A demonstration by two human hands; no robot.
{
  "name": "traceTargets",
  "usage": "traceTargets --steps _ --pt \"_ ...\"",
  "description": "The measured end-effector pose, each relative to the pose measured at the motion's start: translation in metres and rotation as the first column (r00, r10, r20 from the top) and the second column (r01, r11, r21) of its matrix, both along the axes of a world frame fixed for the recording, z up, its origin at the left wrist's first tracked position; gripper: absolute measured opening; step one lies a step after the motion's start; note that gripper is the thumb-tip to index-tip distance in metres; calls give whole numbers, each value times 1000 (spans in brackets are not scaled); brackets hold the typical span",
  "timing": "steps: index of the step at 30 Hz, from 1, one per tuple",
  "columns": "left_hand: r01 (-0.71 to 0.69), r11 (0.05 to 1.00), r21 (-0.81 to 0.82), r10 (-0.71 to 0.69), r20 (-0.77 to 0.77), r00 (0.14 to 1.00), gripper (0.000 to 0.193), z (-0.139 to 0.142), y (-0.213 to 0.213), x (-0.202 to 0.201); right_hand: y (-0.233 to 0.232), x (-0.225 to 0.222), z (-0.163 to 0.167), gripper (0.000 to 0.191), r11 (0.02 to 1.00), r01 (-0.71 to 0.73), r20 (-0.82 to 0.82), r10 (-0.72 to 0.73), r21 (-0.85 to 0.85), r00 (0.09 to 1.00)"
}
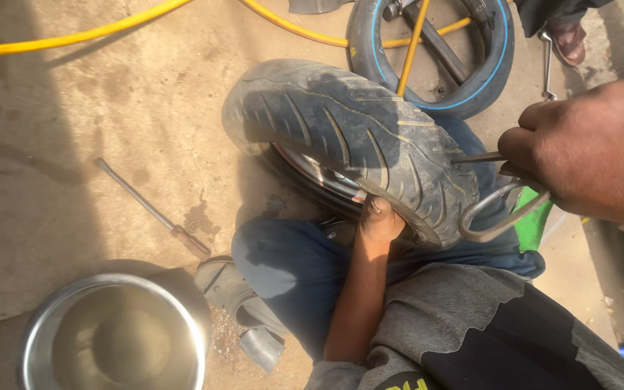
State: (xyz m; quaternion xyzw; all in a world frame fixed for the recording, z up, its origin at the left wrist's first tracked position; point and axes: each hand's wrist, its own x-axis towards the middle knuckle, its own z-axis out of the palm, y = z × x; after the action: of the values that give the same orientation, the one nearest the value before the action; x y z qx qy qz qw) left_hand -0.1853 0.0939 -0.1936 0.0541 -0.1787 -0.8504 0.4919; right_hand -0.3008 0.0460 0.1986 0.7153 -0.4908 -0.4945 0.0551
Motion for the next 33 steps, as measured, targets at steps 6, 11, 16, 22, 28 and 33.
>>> traceTargets --steps 6,11,16,22,28,33 --pt "-2 983 181 -2 24 1000 94 0 -9 3 8 -50 23 27 983 77 217 -40 -166 975" --pt "-65 985 162 48 106 993 113 26 -19 14 16 -60 52 19 971 195 274 -151 -141 950" --pt "-16 984 176 -12 159 987 128 36 -18 26 36 -15 54 36 966 258 168 -252 -12 953" --pt "-15 993 119 -1 137 991 132 31 -16 23 39 -10 42 46 987 157 201 -150 -24 968" --pt "-6 994 111 -13 164 986 149 42 -17 20 37 -17 29 47 992 125 206 -118 -22 971" --pt "-2 993 116 -26 246 969 163 49 -15 20 33 -21 29 47 992 120 140 -122 27 983"
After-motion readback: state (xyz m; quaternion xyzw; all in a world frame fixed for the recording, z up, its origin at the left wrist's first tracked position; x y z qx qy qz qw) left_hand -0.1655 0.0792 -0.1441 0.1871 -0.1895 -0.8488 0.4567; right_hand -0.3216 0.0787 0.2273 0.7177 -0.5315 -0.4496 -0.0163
